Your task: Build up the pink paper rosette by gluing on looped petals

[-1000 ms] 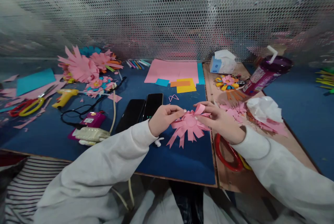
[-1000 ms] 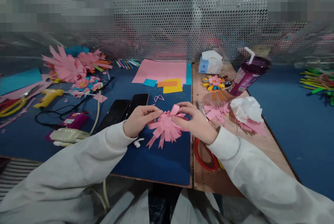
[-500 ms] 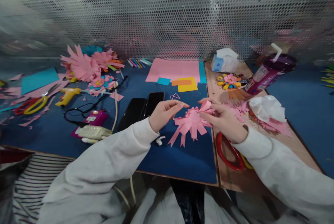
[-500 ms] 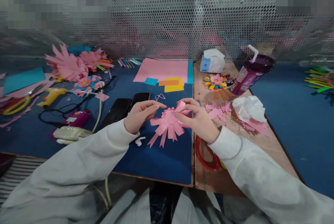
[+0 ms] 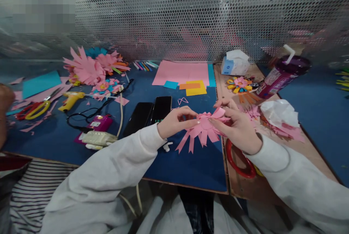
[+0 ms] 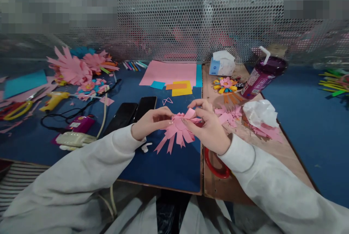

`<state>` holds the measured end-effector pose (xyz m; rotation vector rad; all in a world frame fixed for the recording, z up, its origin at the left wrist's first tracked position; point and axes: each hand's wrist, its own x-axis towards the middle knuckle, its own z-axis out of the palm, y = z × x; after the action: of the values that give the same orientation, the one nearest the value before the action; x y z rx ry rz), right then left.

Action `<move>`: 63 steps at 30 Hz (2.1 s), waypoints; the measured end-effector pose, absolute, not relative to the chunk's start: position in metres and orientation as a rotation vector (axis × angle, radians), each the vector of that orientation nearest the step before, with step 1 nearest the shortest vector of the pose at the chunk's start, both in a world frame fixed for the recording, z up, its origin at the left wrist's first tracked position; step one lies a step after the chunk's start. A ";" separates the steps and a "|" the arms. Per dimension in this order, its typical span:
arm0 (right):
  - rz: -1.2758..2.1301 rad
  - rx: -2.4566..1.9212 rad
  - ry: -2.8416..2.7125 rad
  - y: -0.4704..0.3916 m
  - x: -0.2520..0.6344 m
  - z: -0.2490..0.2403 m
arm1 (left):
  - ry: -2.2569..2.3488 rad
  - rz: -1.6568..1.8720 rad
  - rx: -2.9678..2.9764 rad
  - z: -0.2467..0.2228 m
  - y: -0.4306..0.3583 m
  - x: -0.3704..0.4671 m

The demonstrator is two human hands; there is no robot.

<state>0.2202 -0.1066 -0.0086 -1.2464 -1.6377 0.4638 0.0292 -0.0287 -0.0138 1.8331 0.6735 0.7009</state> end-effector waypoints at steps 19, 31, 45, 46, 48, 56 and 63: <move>0.185 -1.432 -1.488 -0.090 0.239 -0.028 | 0.844 1.041 3.078 -0.026 -0.008 0.019; 0.145 -1.420 -1.765 -0.088 0.238 -0.055 | 0.834 0.577 2.969 -0.041 -0.008 0.013; 0.062 -1.491 -1.994 -0.086 0.228 -0.061 | 0.902 0.602 2.848 -0.028 -0.011 0.008; 0.060 -1.496 -2.011 -0.086 0.227 -0.061 | 0.897 0.596 2.845 -0.029 -0.012 0.009; 0.087 -1.495 -2.041 -0.086 0.225 -0.061 | 0.862 0.569 2.849 -0.030 -0.014 0.010; 0.168 -1.468 -2.070 -0.087 0.224 -0.056 | 0.770 0.480 2.968 -0.040 -0.018 0.010; 0.044 -1.356 -2.157 -0.094 0.219 -0.050 | 0.764 0.407 2.963 -0.034 -0.018 0.006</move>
<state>0.2193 -0.0942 -0.0497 -1.3556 -2.1572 0.0439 0.0055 -0.0183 -0.0340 2.9632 0.7641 0.4068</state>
